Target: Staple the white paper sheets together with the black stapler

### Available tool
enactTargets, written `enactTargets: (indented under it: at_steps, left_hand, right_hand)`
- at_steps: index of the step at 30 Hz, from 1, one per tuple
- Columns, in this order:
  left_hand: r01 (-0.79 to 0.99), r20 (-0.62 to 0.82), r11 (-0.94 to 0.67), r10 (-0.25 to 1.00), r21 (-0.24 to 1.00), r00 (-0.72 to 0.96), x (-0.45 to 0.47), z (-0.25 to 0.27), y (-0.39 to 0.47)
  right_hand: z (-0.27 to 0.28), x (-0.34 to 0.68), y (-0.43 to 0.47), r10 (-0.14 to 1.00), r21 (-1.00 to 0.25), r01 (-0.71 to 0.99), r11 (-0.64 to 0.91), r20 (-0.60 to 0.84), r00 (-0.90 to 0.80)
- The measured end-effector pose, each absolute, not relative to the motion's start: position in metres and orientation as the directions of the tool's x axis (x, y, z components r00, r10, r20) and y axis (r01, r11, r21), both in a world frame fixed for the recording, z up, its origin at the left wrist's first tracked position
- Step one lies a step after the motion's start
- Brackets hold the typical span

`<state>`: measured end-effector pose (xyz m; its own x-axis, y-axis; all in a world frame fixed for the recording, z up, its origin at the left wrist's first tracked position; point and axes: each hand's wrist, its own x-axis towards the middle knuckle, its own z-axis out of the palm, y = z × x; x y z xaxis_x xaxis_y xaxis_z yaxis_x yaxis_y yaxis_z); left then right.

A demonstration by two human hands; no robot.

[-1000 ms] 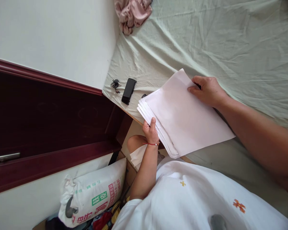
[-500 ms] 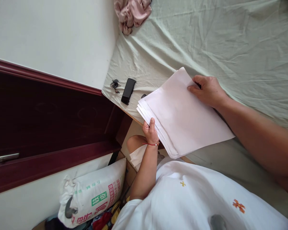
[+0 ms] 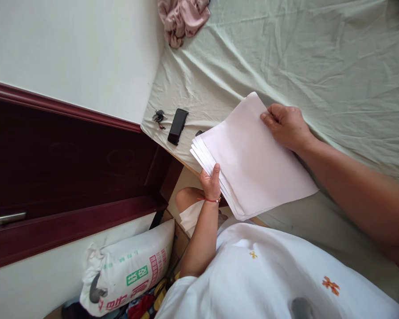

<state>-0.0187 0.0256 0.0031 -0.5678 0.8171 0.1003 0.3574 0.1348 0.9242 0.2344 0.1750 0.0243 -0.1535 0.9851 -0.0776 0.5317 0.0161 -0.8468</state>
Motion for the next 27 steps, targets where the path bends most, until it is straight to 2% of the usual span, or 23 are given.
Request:
enactTargets:
  at_steps: [10, 21, 23, 27]
  left_hand:
    - [0.392, 0.093, 0.153, 0.835, 0.907, -0.543, -0.0155, 0.0052, 0.0246]
    - [0.357, 0.083, 0.148, 0.826, 0.922, -0.558, -0.0137, 0.007, 0.0254]
    - [0.287, 0.059, 0.137, 0.811, 0.948, -0.582, -0.0123, 0.0073, 0.0259]
    - [0.012, -0.035, 0.057, 0.753, 0.998, -0.657, -0.0126, 0.0123, 0.0276]
  right_hand:
    - [0.0205, 0.235, 0.1732, 0.978, -0.883, 0.462, 0.084, -0.014, -0.206]
    - [0.0219, 0.2341, 0.1718, 0.975, -0.888, 0.453, 0.076, -0.03, -0.222]
    - [0.0199, 0.2332, 0.172, 0.978, -0.915, 0.395, 0.087, 0.003, -0.209]
    - [0.016, 0.2318, 0.1731, 0.972, -0.962, 0.236, 0.139, 0.087, -0.22]
